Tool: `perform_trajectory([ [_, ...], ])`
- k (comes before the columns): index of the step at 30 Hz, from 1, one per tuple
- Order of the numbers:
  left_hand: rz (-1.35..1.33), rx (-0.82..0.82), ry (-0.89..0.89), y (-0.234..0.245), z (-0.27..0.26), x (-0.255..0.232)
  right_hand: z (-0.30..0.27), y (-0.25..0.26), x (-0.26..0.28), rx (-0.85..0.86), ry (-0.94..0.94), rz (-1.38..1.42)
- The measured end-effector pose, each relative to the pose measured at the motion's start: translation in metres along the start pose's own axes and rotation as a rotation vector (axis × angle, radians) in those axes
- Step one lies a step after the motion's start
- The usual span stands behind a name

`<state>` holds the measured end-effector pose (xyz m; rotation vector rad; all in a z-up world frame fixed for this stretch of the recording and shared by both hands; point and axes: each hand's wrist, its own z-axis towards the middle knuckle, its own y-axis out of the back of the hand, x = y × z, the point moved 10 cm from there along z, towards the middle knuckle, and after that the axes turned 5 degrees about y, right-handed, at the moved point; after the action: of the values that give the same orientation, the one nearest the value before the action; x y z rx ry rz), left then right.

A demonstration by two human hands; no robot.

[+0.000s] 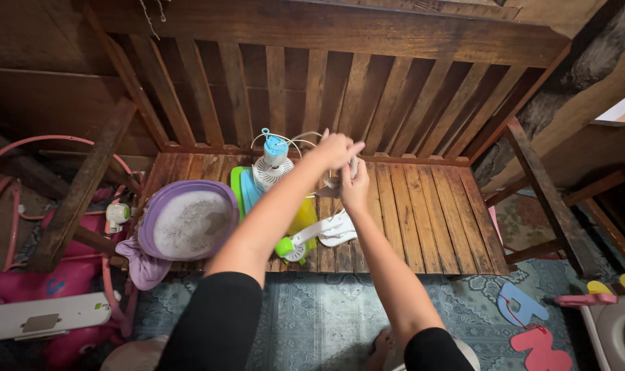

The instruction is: The person wipes a small portable fan and its components with a cloth, then attaches the fan blades to the motor housing. The person handles the fan, blades, and cloth throughout the process.

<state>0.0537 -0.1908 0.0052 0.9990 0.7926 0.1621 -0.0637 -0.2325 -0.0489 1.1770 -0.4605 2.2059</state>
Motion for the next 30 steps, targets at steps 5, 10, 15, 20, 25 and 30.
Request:
perform_trajectory([
  [5,-0.176,-0.08,0.145,-0.005,-0.008,0.015,-0.01,0.007,0.006,-0.042,0.057,-0.085],
  [10,-0.33,-0.265,0.061,0.0,0.014,0.008,-0.055,0.008,-0.068,0.024,0.007,-0.183],
  [15,-0.128,-0.211,-0.089,0.011,-0.014,0.002,-0.078,0.041,-0.193,-0.269,-0.475,0.145],
  [20,0.165,-0.531,-0.118,0.035,-0.097,-0.02,-0.055,0.056,-0.212,-0.45,-0.563,0.291],
  [25,0.057,0.105,0.472,-0.078,-0.133,0.034,-0.031,0.064,-0.204,-0.638,-0.758,0.352],
  [30,-0.258,0.137,0.648,-0.184,-0.13,0.068,0.004,0.072,-0.161,-0.769,-0.65,0.517],
])
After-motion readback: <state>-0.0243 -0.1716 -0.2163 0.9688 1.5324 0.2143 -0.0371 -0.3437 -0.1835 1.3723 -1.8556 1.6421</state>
